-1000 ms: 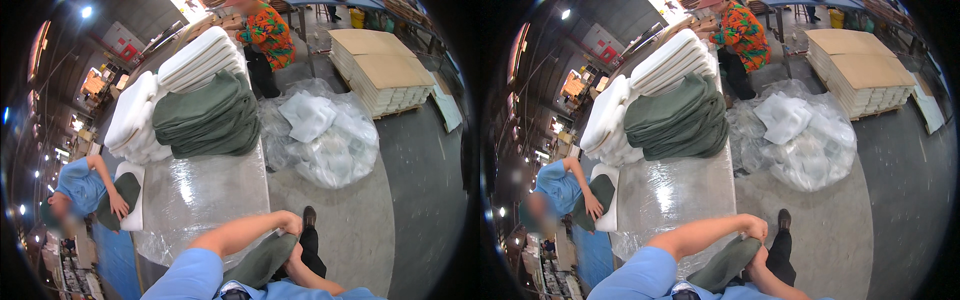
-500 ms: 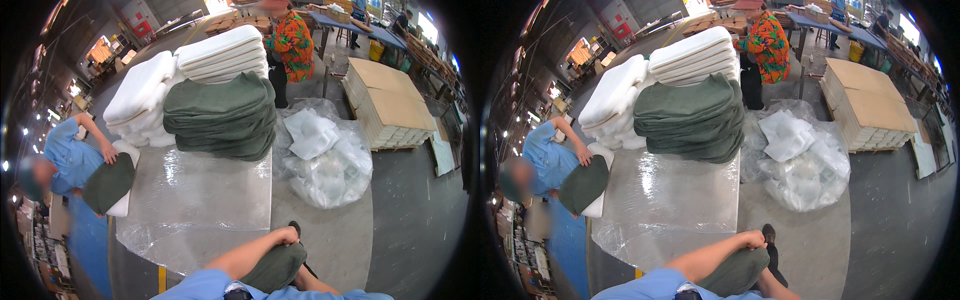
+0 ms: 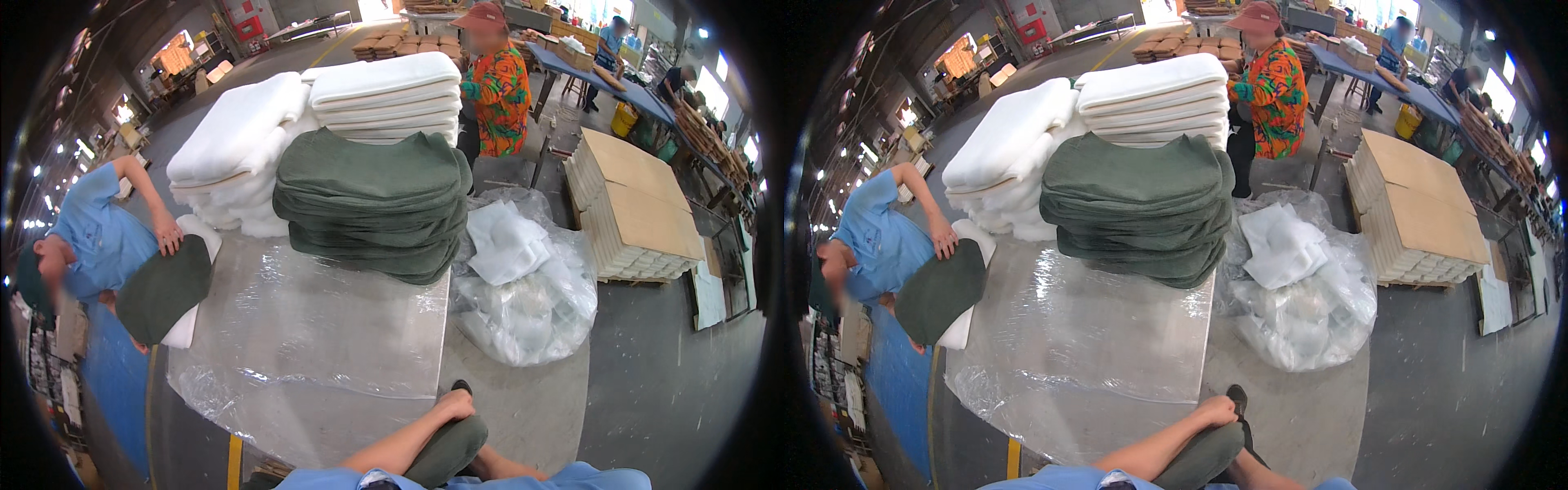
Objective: The person inserts white foam inserts into green fabric covers and stacks the finished cushions on a pallet. The person handles the foam and covers by hand, repeatedly inserting the foam into the covers and placing the completed items on a growing stack.
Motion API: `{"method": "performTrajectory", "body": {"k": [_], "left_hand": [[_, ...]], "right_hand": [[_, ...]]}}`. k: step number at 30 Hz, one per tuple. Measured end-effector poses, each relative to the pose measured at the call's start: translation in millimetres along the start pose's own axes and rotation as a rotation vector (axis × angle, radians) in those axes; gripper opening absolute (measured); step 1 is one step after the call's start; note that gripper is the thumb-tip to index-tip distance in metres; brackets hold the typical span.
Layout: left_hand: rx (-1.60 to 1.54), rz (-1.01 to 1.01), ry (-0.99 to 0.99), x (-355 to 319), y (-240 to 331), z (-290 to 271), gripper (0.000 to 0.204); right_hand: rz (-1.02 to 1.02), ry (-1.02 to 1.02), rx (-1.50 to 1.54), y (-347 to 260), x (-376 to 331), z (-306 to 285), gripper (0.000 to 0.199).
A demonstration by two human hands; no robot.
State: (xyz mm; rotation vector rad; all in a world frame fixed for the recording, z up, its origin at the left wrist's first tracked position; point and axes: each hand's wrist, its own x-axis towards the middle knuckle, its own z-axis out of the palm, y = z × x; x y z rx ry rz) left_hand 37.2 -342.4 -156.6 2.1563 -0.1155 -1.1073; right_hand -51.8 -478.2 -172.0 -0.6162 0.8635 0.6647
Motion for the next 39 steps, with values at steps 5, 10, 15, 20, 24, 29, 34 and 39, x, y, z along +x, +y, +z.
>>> {"method": "performTrajectory", "body": {"k": [5, 10, 15, 20, 24, 29, 34, 39], "left_hand": [[-0.013, 0.011, 0.027, 34.3, 59.4, -29.7, 0.032], [-0.091, 0.069, 0.011, 52.1, 42.1, -8.8, 0.03], [-0.265, 0.041, -0.006, 54.9, 27.6, -10.5, 0.028], [-0.296, 0.011, -0.044, 56.7, 4.4, -18.7, 0.032], [-0.289, -0.022, 0.01, 59.9, -19.3, -12.2, 0.037], [-0.09, -0.036, 0.111, 55.0, -27.1, 3.3, 0.053], [-0.51, -0.109, 0.311, 49.4, -17.3, -11.9, 0.043], [-0.748, -0.059, 0.39, 53.5, -10.3, -33.3, 0.035]], "right_hand": [[-0.043, 0.025, -0.126, -36.6, -1.0, 6.0, 0.035], [-0.078, 0.136, -0.202, -52.2, -0.1, 5.5, 0.034], [-0.062, 0.238, -0.275, -56.0, 20.9, 18.8, 0.034], [-0.037, 0.308, -0.357, -63.7, 47.0, 33.5, 0.033], [-0.009, 0.33, -0.416, -65.3, 66.2, 41.9, 0.033], [-0.021, 0.325, -0.421, -67.5, 69.0, 29.7, 0.033], [-0.038, 0.303, -0.394, -40.4, 52.0, 23.4, 0.033], [-0.009, 0.311, -0.284, -41.1, 72.0, 31.6, 0.034]]}}
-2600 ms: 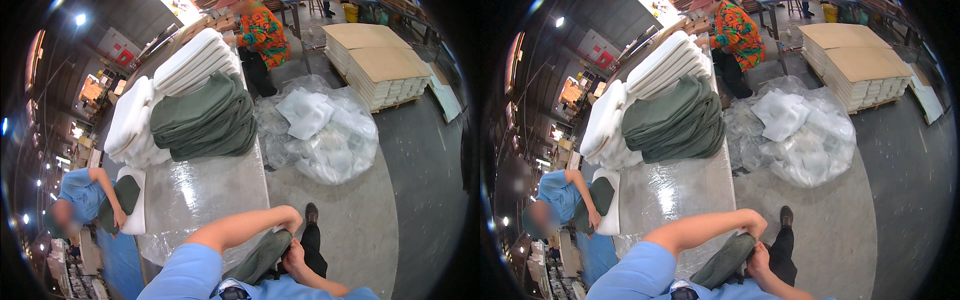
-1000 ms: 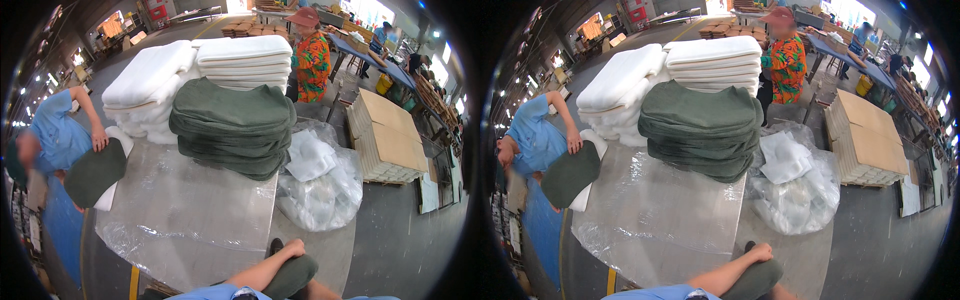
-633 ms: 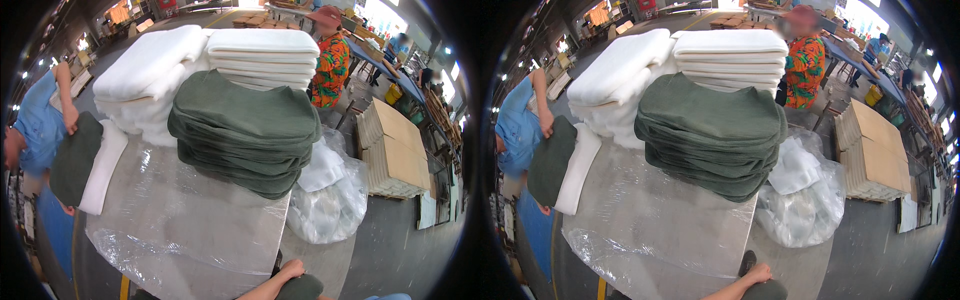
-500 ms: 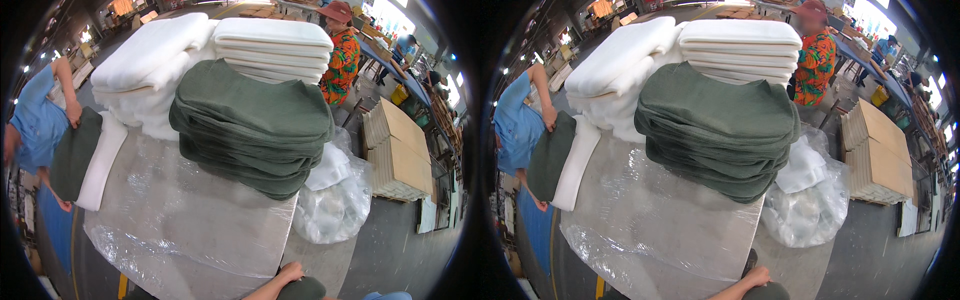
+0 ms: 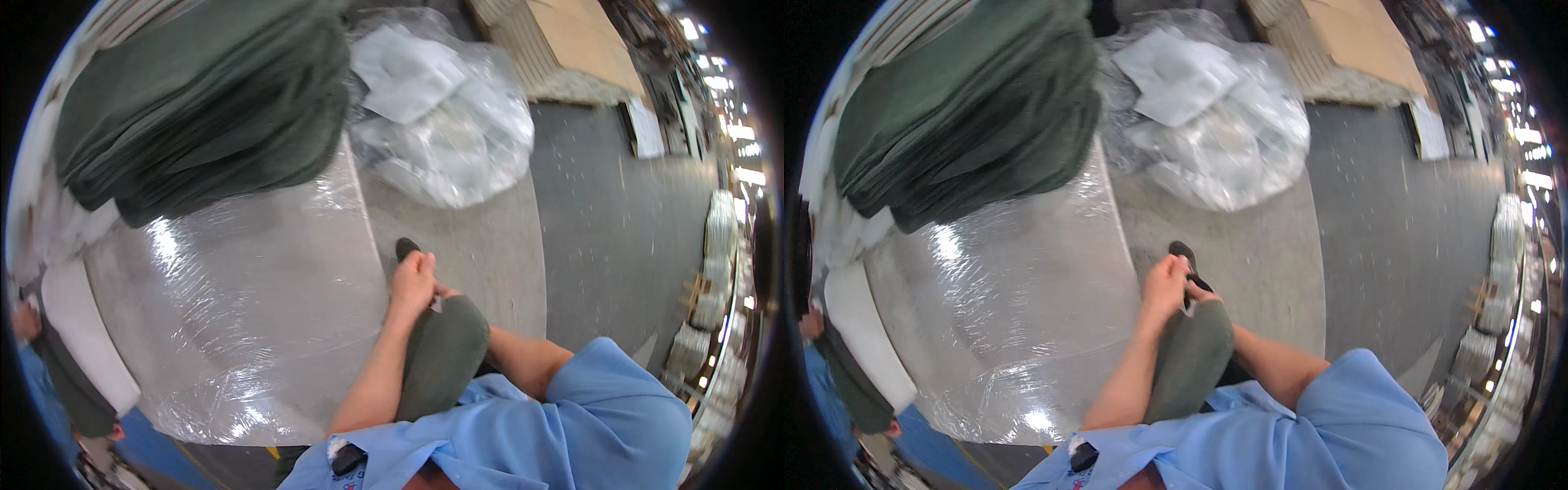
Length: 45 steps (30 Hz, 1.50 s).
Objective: The person inserts white foam inserts into green fabric covers and stacks the finished cushions on a pallet. The person handles the foam and covers by hand, repeatedly inserting the foam into the covers and placing the completed items on a growing stack.
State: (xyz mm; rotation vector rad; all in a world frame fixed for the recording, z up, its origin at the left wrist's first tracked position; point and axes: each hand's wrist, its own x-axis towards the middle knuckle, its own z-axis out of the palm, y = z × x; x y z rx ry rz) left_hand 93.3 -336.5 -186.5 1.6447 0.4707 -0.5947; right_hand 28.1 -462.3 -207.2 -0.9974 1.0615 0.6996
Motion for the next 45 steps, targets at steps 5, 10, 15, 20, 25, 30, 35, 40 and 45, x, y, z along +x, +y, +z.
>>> {"method": "performTrajectory", "body": {"k": [5, 10, 15, 20, 25, 30, 35, 40, 45], "left_hand": [[-0.014, -0.149, -0.175, 0.7, -0.2, -2.5, 0.042], [0.408, -0.057, -0.093, -11.5, -7.5, 4.5, 0.045], [0.373, -0.038, -0.159, -34.0, -15.4, -3.9, 0.051], [0.408, -0.286, -0.263, -52.7, 19.9, -11.8, 0.058], [0.36, -0.46, -0.364, -51.1, 36.4, 3.0, 0.061], [0.185, -0.644, -0.541, -46.2, 35.3, 22.1, 0.06], [-0.019, -0.631, -0.614, -39.1, -3.4, 26.0, 0.045], [-0.018, -0.544, -0.607, -36.9, -20.1, 28.6, 0.045], [0.074, -0.433, -0.513, -28.1, -40.7, 34.5, 0.042]], "right_hand": [[0.143, 0.075, 0.3, 5.8, 11.7, -4.9, 0.037], [0.059, 0.006, 0.24, 13.8, -0.4, -8.9, 0.041], [-0.11, 0.006, 0.249, 23.5, -13.8, 3.9, 0.044], [-0.28, 0.086, 0.177, 43.1, -13.0, 9.0, 0.05], [-0.171, 0.033, 0.365, 48.9, -16.3, -4.5, 0.05], [-0.132, -0.08, 0.542, 39.6, -33.5, -19.1, 0.047], [-0.057, -0.149, 0.479, 52.5, -13.3, -38.3, 0.044], [-0.001, -0.267, 0.404, 51.3, -10.2, -56.0, 0.047], [0.134, -0.281, 0.346, 30.0, -46.8, -62.2, 0.043]]}}
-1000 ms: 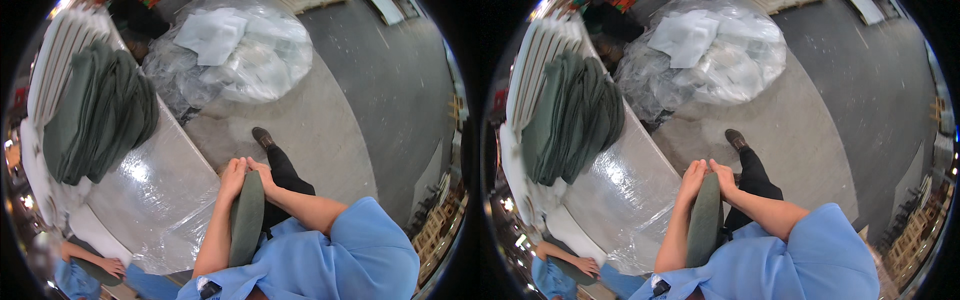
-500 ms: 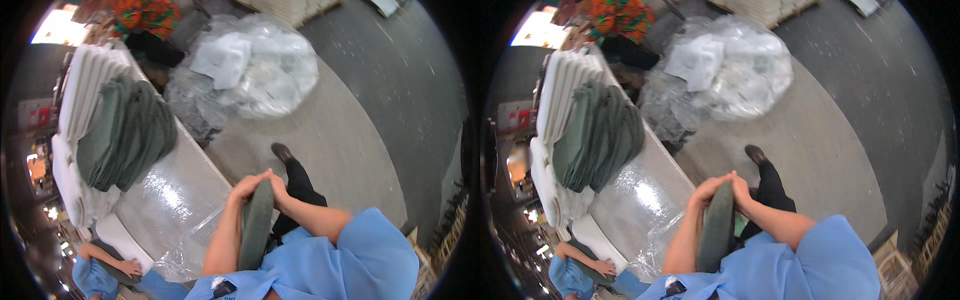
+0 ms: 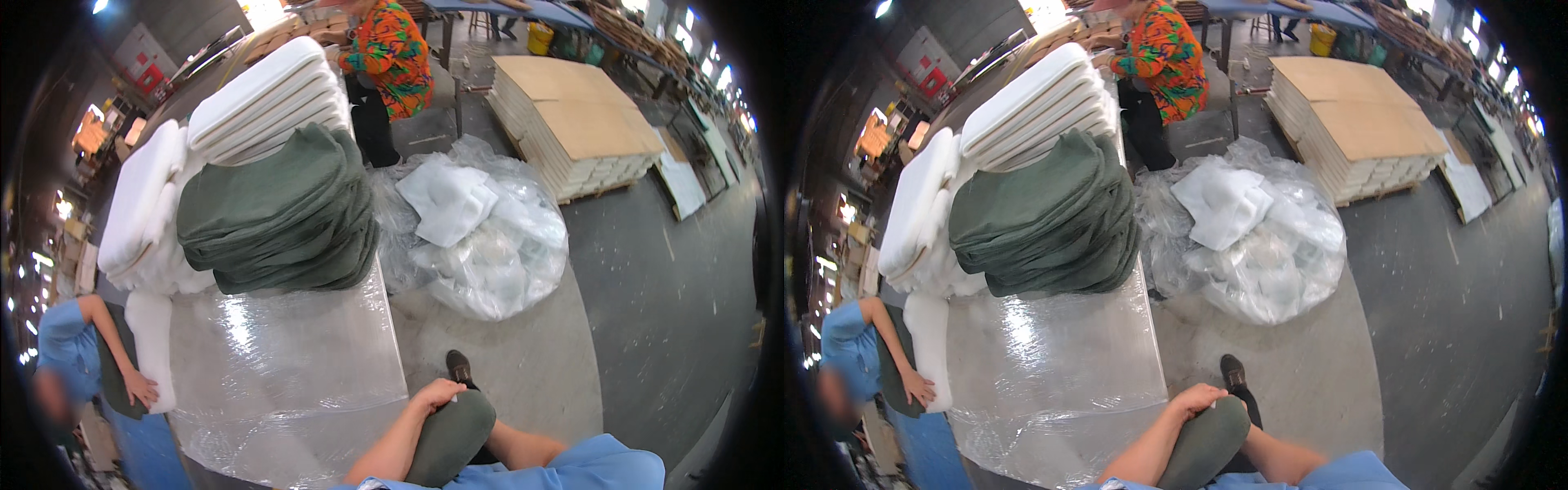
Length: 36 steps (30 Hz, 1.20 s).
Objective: The person inserts white foam inserts into green fabric covers and stacks the finished cushions on a pallet. The person handles the foam and covers by hand, repeatedly inserting the foam into the covers and placing the completed items on a growing stack.
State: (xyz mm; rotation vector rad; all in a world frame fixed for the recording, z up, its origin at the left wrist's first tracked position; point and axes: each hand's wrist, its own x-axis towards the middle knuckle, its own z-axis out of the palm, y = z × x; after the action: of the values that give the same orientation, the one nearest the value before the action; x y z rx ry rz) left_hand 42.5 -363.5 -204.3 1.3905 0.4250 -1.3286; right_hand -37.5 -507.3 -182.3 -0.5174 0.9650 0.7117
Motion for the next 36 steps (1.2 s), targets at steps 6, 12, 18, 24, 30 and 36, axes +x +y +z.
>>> {"method": "performTrajectory", "body": {"k": [6, 12, 18, 24, 30, 36], "left_hand": [[0.23, 0.049, 0.061, -7.0, 5.0, -11.2, 0.058], [-0.083, -0.062, -0.201, -3.5, 7.0, -3.9, 0.063], [-0.173, -0.015, -0.315, 4.2, -2.0, -11.9, 0.054], [-0.056, 0.124, -0.172, 0.5, -1.7, -11.8, 0.04], [0.341, 0.362, 0.045, 9.3, -9.6, -14.0, 0.041], [0.393, 0.241, 0.074, -5.2, -0.9, -14.6, 0.044]], "right_hand": [[0.016, 0.107, -0.119, -4.2, -0.8, -4.2, 0.043], [-0.024, 0.178, -0.153, 7.4, -8.0, 5.4, 0.042], [-0.047, 0.228, -0.224, 3.7, -6.1, 5.4, 0.041], [-0.065, 0.282, -0.332, -14.1, 2.1, 10.6, 0.041], [-0.093, 0.302, -0.447, -30.7, 14.2, 14.0, 0.04], [-0.2, 0.291, -0.51, -34.4, 7.1, 19.1, 0.039]]}}
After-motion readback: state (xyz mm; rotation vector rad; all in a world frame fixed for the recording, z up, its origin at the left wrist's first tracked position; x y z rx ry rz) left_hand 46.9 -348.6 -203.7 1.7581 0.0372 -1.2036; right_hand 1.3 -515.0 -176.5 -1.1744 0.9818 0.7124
